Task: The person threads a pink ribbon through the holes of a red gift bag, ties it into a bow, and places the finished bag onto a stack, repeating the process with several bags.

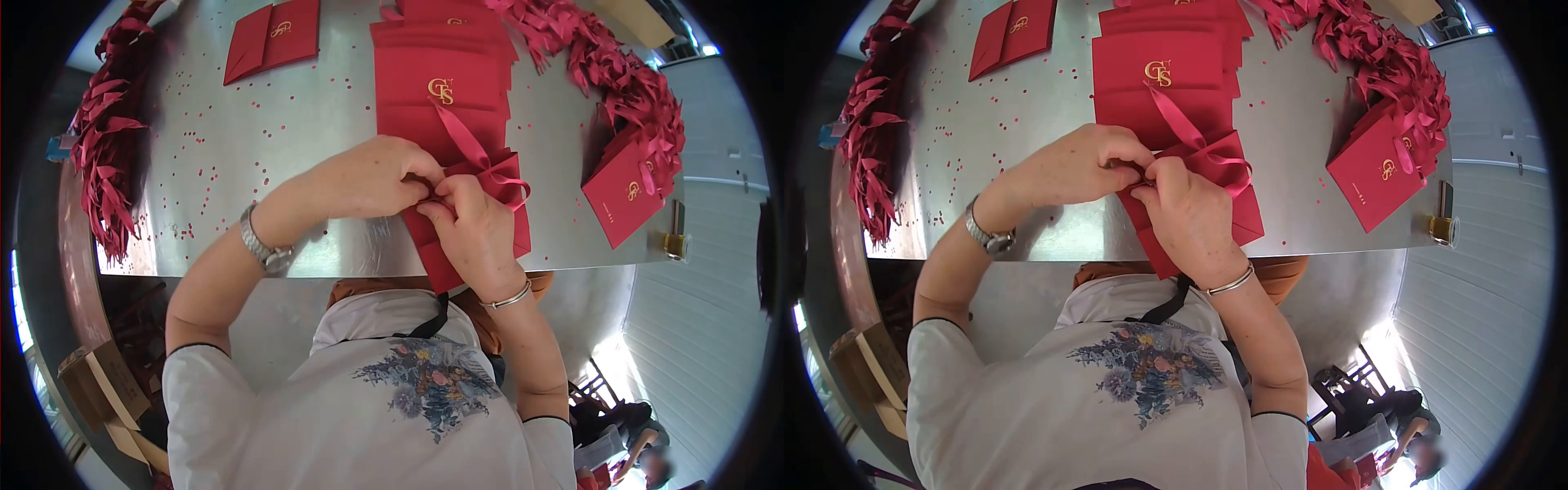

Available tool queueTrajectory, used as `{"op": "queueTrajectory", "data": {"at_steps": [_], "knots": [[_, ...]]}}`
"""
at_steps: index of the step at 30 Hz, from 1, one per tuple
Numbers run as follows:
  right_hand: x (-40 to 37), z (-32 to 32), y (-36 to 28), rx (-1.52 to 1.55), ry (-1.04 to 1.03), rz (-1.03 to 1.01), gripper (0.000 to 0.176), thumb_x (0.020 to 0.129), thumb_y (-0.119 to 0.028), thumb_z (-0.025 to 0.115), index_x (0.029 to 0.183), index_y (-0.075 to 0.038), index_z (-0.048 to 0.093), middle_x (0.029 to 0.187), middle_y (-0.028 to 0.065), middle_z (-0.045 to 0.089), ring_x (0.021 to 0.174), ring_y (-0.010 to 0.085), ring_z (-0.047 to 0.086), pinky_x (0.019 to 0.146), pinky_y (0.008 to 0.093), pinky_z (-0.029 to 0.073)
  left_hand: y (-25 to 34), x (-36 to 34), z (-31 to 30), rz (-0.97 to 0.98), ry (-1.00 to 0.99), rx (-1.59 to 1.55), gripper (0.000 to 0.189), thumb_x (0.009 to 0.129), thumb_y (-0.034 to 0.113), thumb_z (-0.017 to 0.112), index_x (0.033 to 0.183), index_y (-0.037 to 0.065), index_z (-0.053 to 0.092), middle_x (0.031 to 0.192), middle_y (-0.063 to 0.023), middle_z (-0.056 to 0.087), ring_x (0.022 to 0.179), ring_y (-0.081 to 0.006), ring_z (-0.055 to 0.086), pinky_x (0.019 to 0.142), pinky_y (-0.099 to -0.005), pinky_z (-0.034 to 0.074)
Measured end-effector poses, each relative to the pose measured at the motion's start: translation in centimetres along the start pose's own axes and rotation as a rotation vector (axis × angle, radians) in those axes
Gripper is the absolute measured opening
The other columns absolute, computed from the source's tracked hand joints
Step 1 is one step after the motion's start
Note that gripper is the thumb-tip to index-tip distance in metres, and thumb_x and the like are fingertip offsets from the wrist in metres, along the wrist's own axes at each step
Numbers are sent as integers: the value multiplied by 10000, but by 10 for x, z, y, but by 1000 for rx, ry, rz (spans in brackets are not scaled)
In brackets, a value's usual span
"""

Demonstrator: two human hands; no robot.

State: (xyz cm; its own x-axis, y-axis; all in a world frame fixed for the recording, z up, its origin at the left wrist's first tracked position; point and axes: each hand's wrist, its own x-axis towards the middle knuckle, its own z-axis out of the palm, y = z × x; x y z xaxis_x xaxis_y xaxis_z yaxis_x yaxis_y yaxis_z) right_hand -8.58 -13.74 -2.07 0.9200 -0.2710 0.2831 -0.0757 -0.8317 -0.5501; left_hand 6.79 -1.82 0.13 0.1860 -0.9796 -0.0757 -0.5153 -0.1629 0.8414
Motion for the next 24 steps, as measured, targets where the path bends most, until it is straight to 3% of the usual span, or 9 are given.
{"op": "queueTrajectory", "data": {"at_steps": [5, 8, 12, 13, 15, 16, 17, 20, 24], "knots": [[-1, -3, -4, -75, 93, -121, 323, 740, -205, 786, 942, -78, 568, 704, 65, 640, 606, 231, 649, 522, 342, 505, 2, 7, -7, 131, -32, 191, 111, 804, 30, 617, 896, -2, 668, 905, -122, 619, 837, -293, 615, 739, -371, 497], [-3, -26, -18, -261, 110, -167, 498, 674, -215, 807, 1109, -71, 613, 672, 28, 577, 575, 183, 594, 499, 303, 465, 0, 4, -4, 176, 72, 252, 71, 785, 14, 626, 850, 4, 652, 922, -113, 605, 836, -305, 606, 721, -388, 496], [-18, -42, -7, -284, 112, -247, 482, 662, -184, 797, 1102, -62, 642, 706, 9, 582, 622, 183, 572, 660, 323, 425, -6, 0, -1, 135, 151, 361, 78, 773, -3, 629, 843, 24, 651, 937, -94, 610, 847, -302, 610, 701, -397, 504], [-28, -39, -1, -153, 142, -203, 463, 666, -174, 803, 1084, -55, 644, 802, 30, 623, 721, 216, 585, 763, 358, 397, -6, -1, 0, 119, 150, 370, 78, 773, -3, 628, 842, 27, 650, 932, -92, 613, 851, -302, 611, 702, -396, 505], [-46, -37, 7, -98, 350, -135, 467, 679, -192, 816, 1085, -46, 637, 925, 70, 643, 840, 254, 587, 795, 388, 395, -7, -1, 0, 105, 151, 379, 79, 772, -3, 627, 840, 30, 649, 927, -89, 616, 855, -303, 612, 703, -395, 506], [-60, -30, 16, -73, 346, -137, 598, 700, -248, 829, 1179, 2, 573, 1072, 131, 611, 995, 313, 549, 858, 417, 393, -9, -1, 1, 109, 164, 404, 82, 771, -6, 626, 840, 32, 648, 920, -89, 618, 858, -304, 613, 706, -398, 507], [-72, -21, 20, -69, 345, -136, 598, 700, -248, 829, 1179, 2, 573, 1072, 131, 611, 995, 313, 549, 858, 417, 393, -9, -2, 2, 112, 172, 429, 85, 770, -8, 625, 841, 33, 648, 912, -89, 620, 862, -305, 614, 709, -401, 509], [-79, -10, 10, -122, 196, 174, 918, 707, -290, 839, 1380, 92, 344, 1223, 195, 528, 1079, 372, 493, 962, 450, 376, -9, -2, 3, 107, 163, 453, 84, 770, -12, 618, 839, 30, 645, 901, -87, 621, 867, -307, 613, 714, -406, 510], [-79, -7, 13, -32, 307, 175, 813, 702, -224, 835, 1356, 50, 438, 1236, 189, 526, 1073, 350, 505, 945, 434, 395, -9, -4, 4, 97, 155, 481, 88, 770, -15, 613, 843, 23, 640, 893, -91, 620, 871, -307, 614, 716, -407, 511]]}}
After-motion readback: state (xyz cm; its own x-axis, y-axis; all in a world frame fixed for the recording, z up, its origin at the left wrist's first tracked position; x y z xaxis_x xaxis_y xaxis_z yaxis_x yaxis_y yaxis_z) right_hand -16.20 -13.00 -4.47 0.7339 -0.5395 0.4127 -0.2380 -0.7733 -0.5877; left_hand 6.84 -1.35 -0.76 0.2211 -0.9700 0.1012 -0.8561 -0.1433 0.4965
